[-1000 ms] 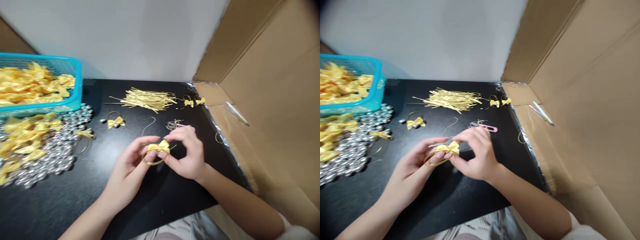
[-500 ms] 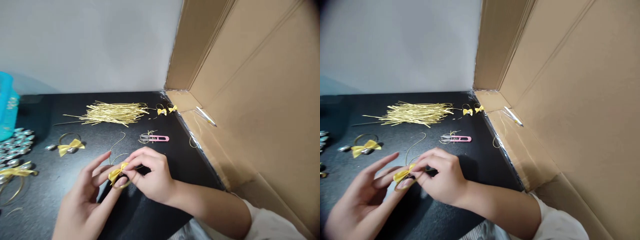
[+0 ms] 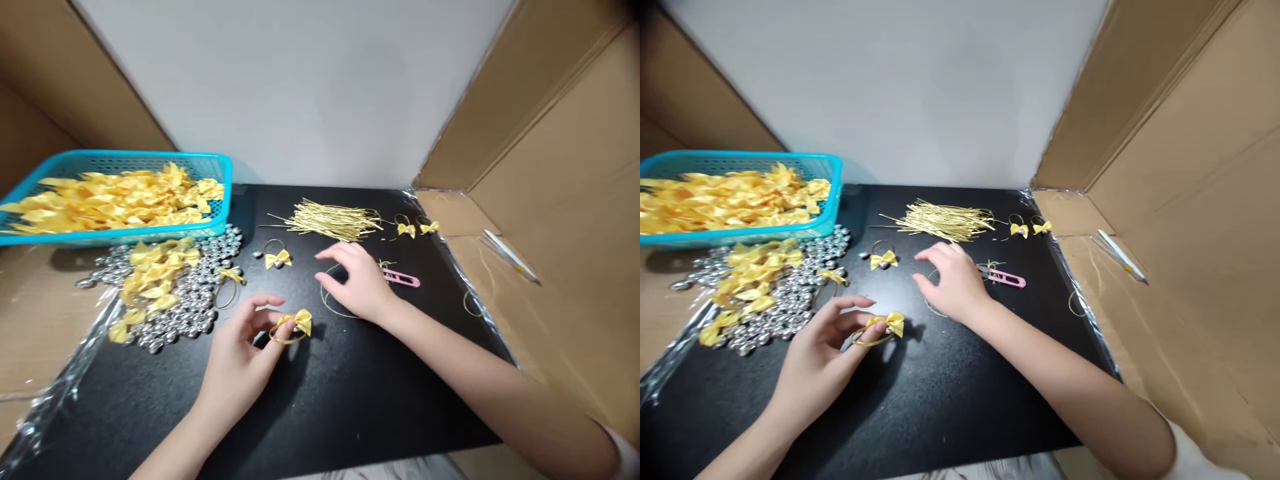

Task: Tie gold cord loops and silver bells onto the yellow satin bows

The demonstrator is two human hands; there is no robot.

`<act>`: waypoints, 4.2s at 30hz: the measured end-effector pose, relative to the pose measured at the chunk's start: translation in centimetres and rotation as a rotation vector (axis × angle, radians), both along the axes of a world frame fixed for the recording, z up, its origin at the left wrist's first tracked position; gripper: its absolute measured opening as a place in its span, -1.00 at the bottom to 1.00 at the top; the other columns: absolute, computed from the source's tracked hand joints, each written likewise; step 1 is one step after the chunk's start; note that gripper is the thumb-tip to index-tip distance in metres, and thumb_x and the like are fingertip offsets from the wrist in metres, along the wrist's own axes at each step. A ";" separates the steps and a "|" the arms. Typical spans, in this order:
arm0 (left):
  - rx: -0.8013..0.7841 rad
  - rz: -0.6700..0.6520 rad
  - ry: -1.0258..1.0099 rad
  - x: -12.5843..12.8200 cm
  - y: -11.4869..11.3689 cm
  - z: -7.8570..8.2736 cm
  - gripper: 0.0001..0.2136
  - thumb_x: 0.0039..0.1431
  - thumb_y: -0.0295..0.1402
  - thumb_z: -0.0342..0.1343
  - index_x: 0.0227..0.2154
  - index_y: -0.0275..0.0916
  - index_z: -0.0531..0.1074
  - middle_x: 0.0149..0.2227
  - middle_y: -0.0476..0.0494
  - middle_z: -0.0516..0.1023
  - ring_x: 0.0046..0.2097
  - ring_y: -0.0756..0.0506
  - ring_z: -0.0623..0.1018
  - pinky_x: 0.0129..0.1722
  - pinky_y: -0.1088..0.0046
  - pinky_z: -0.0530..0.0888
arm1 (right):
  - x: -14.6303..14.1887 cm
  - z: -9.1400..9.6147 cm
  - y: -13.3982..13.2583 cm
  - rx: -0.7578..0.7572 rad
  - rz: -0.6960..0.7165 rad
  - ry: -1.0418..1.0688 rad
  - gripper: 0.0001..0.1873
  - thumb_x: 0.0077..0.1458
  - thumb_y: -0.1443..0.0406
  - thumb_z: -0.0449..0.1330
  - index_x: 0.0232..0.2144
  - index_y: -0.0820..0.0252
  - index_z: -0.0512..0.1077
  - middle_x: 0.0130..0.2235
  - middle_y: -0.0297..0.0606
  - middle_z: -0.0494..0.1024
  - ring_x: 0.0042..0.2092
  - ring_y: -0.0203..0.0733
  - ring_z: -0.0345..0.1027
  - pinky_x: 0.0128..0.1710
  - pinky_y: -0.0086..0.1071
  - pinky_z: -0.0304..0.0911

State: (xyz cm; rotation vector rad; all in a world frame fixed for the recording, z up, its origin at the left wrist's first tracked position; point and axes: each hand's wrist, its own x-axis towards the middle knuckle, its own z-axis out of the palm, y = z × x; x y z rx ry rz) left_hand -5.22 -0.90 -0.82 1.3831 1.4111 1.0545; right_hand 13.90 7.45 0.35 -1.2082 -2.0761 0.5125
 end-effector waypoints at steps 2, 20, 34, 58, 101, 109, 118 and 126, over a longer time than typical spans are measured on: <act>-0.013 -0.013 -0.034 -0.8 -0.2 -0.6 -0.77 0.13 -0.33 0.21 -0.20 -0.18 0.31 -0.45 -0.01 0.58 -0.38 -0.06 0.59 -0.35 0.49 0.43 | -3.0 -0.2 1.9 0.043 0.046 -0.211 -0.69 0.11 0.27 0.25 -0.08 0.24 0.47 -0.05 -0.12 0.52 -0.01 0.01 0.30 -0.01 -0.08 0.23; -0.140 -0.125 -0.257 -0.7 -2.0 -0.8 -0.81 0.17 -0.32 0.18 -0.19 -0.16 0.32 -0.45 0.07 0.55 -0.39 0.01 0.54 -0.34 0.54 0.40 | -1.1 -0.5 -3.3 0.452 0.076 0.078 -0.83 0.07 0.51 0.23 -0.39 0.14 0.46 -0.37 -0.30 0.62 -0.29 -0.19 0.44 -0.25 -0.23 0.33; 0.073 0.000 -0.071 -0.8 -2.0 -0.4 -0.77 0.10 -0.48 0.21 -0.20 -0.12 0.37 -0.41 0.04 0.62 -0.37 0.03 0.61 -0.32 0.62 0.49 | -0.6 0.1 -5.3 0.741 0.019 0.031 -0.85 0.09 0.47 0.26 -0.40 0.12 0.54 -0.36 -0.37 0.64 -0.29 -0.26 0.37 -0.22 -0.24 0.28; -0.302 0.124 -0.577 -0.7 -0.9 0.1 -0.70 -0.05 -0.37 0.35 -0.24 -0.22 0.41 -0.40 -0.03 0.65 -0.34 -0.02 0.64 -0.32 0.59 0.53 | -3.7 -2.4 0.7 0.023 -0.051 -0.225 -0.95 0.09 0.36 0.26 -0.36 0.15 0.53 -0.28 -0.29 0.59 -0.20 -0.11 0.36 -0.16 -0.18 0.11; 0.286 0.169 0.987 -7.3 3.4 1.7 -0.71 0.16 -0.31 0.08 -0.07 -0.20 0.51 -0.08 -0.35 0.48 -0.01 -0.43 0.41 0.01 -0.04 0.29 | -2.8 -2.1 -5.7 -0.502 -0.111 0.777 -0.86 0.03 0.30 0.22 -0.54 0.20 0.48 -0.47 -0.30 0.50 -0.45 -0.30 0.36 -0.43 -0.41 0.35; 0.420 -0.188 1.074 -9.9 9.7 2.3 -0.92 0.01 -0.33 0.23 -0.54 -0.10 0.58 -0.21 -0.20 0.55 -0.06 -0.33 0.43 -0.04 0.12 0.30 | -2.5 -1.8 -6.0 -0.494 -0.110 0.831 -0.86 0.01 0.27 0.26 -0.52 0.21 0.51 -0.47 -0.31 0.50 -0.43 -0.29 0.37 -0.43 -0.42 0.30; 0.019 -0.135 0.101 -4.0 8.2 3.6 -0.82 -0.02 -0.35 0.21 -0.65 -0.21 0.38 -0.53 -0.02 0.53 -0.38 -0.07 0.53 -0.27 0.40 0.41 | -2.4 -1.7 -5.1 -0.764 -0.212 1.086 -0.80 -0.16 0.20 0.36 -0.56 0.24 0.52 -0.50 -0.31 0.50 -0.48 -0.34 0.28 -0.45 -0.41 0.23; -0.410 -0.379 -0.364 -1.5 5.5 1.3 -0.75 0.02 -0.34 0.30 -0.58 -0.25 0.34 -0.56 -0.02 0.54 -0.45 0.01 0.52 -0.39 0.54 0.40 | -1.8 -1.1 -4.5 -0.805 -0.335 1.216 -0.77 -0.23 0.18 0.40 -0.56 0.20 0.50 -0.49 -0.35 0.49 -0.44 -0.33 0.29 -0.37 -0.39 0.22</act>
